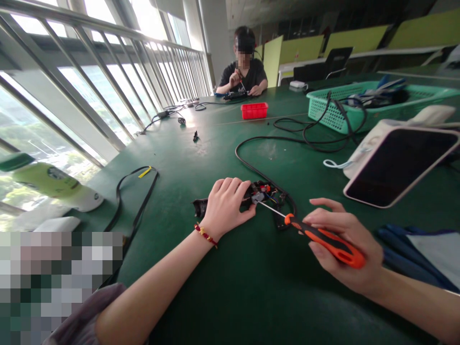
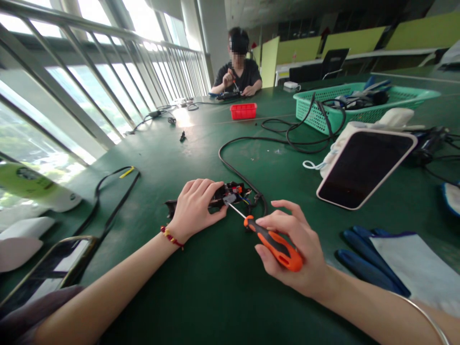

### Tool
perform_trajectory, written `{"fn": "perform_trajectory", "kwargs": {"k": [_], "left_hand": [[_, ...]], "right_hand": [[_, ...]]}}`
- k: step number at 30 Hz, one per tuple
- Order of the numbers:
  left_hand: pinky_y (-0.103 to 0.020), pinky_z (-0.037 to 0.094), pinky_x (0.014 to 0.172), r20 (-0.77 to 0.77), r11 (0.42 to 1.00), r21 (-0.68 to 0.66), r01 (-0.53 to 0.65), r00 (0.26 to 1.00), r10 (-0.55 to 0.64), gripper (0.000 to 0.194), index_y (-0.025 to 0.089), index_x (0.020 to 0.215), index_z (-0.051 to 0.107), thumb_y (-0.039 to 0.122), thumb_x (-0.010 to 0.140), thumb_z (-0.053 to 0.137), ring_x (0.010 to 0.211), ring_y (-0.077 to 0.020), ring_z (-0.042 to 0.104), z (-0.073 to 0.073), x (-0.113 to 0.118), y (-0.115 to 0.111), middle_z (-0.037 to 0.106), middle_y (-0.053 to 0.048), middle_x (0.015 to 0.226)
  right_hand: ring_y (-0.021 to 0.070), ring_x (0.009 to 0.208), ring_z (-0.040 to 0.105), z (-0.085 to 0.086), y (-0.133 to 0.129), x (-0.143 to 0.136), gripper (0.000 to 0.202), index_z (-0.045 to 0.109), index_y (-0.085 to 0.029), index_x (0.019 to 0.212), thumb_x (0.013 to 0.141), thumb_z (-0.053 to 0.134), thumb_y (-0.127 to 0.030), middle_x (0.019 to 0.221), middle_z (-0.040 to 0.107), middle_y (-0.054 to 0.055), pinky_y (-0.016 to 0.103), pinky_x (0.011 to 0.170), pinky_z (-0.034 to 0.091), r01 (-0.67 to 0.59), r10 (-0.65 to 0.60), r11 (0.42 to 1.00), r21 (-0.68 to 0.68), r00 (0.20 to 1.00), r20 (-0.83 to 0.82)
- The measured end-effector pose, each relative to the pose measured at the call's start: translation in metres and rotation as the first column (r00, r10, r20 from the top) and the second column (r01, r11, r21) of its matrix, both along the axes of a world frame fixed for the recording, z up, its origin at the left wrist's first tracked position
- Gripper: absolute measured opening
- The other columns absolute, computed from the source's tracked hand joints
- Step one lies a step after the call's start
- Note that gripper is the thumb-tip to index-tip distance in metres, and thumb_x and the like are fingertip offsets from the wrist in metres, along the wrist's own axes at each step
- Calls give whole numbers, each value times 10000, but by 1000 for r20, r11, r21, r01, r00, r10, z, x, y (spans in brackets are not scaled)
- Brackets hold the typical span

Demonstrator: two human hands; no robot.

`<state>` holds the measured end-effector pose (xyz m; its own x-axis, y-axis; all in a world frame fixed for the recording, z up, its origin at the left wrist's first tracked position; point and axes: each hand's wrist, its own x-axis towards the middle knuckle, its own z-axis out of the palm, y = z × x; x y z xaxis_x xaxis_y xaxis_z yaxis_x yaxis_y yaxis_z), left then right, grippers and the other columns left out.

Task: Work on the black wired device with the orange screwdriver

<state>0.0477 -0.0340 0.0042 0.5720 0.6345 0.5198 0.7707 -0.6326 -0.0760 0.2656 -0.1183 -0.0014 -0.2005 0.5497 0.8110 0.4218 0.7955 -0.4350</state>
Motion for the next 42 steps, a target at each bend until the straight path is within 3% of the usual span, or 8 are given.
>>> {"fn": "perform_trajectory", "kwargs": {"k": [6,11,20,24,26,28,32,42], "left_hand": [[-364,402,841,2,1000,-9,-9,1000,9,348,155,1083,543,343,793,508,918,-233,534,0,0,0,603,-75,960],[-356,409,831,7,1000,-5,-4,1000,4,333,164,1073,541,329,784,520,906,-233,541,1,0,-1,607,-73,949],[-361,408,847,-4,1000,2,-20,1000,20,348,156,1066,548,343,773,532,910,-235,541,1,0,1,606,-67,949],[-357,408,844,-8,1000,8,-21,1000,21,352,150,1068,549,342,774,535,907,-233,541,1,0,1,608,-66,950],[-357,408,847,-8,1000,8,-21,1000,21,351,149,1070,549,341,777,533,905,-230,540,1,0,1,608,-66,952],[-356,409,848,-3,1000,4,-20,1000,20,349,150,1069,549,345,780,529,905,-228,540,1,0,1,608,-67,954],[-358,405,853,8,1000,-9,-12,1000,12,348,161,1078,546,344,783,524,907,-227,542,2,0,0,610,-68,958],[-357,405,856,22,1000,-25,0,1000,1,356,162,1077,548,349,774,530,918,-231,540,2,0,0,608,-67,958]], "right_hand": [[159,598,593,18,1,6,197,600,-242,971,799,564,-152,708,626,-19,529,1003,375,191,-199,979,-77,972,-122],[189,696,629,30,24,23,99,606,-239,920,825,580,-252,744,634,-13,594,1103,-51,414,-414,909,-55,910,-1],[225,771,640,20,54,46,125,583,-249,874,845,518,-352,634,617,-31,627,1070,-98,555,-557,818,-153,830,33],[187,714,632,23,39,32,98,573,-236,870,833,537,-320,722,635,-15,594,1108,-25,502,-503,862,-67,864,-6],[150,611,607,21,27,21,87,568,-226,879,806,571,-274,728,636,-21,602,1105,76,382,-383,923,-48,924,-13],[178,712,639,18,17,13,100,557,-226,894,796,567,-211,747,646,-12,593,1100,133,222,-221,973,-63,975,24],[201,753,639,12,6,6,223,542,-234,961,753,584,-164,705,638,-17,601,1082,181,7,-6,1000,-13,995,96],[193,719,625,10,6,10,252,561,-224,958,724,580,-133,696,626,-10,568,1039,273,8,-9,1000,11,999,53]]}}
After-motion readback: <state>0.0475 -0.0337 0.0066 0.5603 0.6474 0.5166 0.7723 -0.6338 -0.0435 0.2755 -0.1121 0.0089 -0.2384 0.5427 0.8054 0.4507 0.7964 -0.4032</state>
